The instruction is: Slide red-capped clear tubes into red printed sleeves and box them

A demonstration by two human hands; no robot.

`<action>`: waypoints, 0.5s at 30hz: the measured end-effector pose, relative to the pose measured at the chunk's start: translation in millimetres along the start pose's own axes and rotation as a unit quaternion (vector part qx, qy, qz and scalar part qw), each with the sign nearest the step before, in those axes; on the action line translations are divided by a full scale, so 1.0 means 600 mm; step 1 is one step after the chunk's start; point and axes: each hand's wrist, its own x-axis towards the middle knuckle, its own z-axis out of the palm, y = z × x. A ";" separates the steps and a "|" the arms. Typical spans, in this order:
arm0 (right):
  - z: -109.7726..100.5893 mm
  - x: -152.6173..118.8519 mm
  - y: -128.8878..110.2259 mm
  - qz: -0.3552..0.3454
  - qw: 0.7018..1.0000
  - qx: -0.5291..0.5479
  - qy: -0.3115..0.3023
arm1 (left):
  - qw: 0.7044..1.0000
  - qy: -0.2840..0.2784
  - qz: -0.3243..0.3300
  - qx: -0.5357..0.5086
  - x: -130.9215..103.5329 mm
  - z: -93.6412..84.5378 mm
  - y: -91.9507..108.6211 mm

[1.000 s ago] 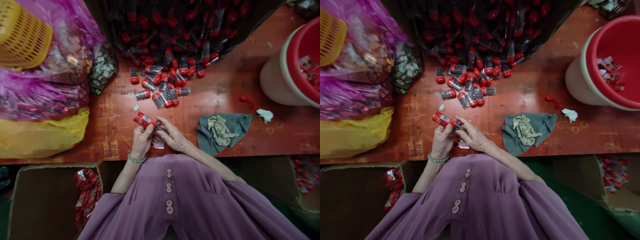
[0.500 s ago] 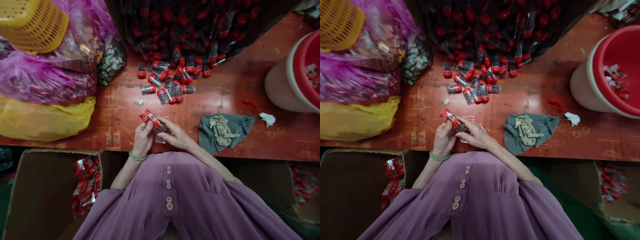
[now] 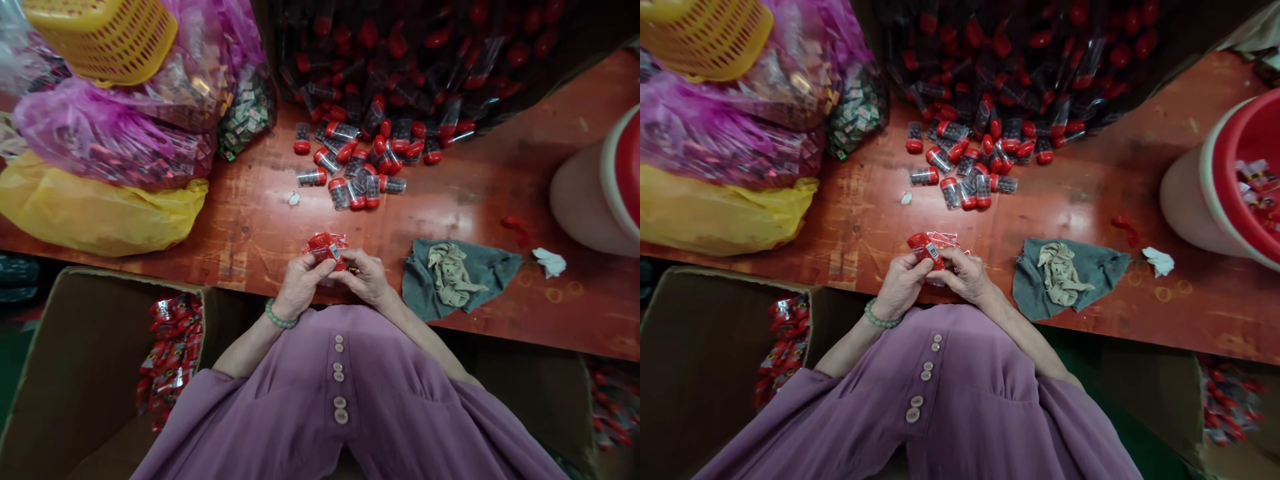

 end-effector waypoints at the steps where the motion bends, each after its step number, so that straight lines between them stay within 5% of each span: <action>1: 0.002 0.000 0.002 -0.011 1.000 -0.009 0.005 | 1.000 -0.001 0.002 0.009 -0.001 -0.003 -0.001; 6: 0.016 0.009 -0.004 -0.068 0.998 0.005 0.004 | 0.999 -0.003 0.016 0.045 -0.012 -0.023 0.004; 10: 0.009 0.020 -0.011 -0.079 0.991 0.044 -0.099 | 0.993 0.039 0.036 0.102 -0.049 -0.056 0.029; 13: -0.008 0.026 0.000 -0.037 0.995 -0.002 -0.093 | 0.968 0.153 0.079 0.182 -0.101 -0.102 0.057; 15: -0.017 0.029 0.013 -0.015 0.993 -0.083 -0.082 | 0.917 0.275 0.102 0.269 -0.147 -0.151 0.073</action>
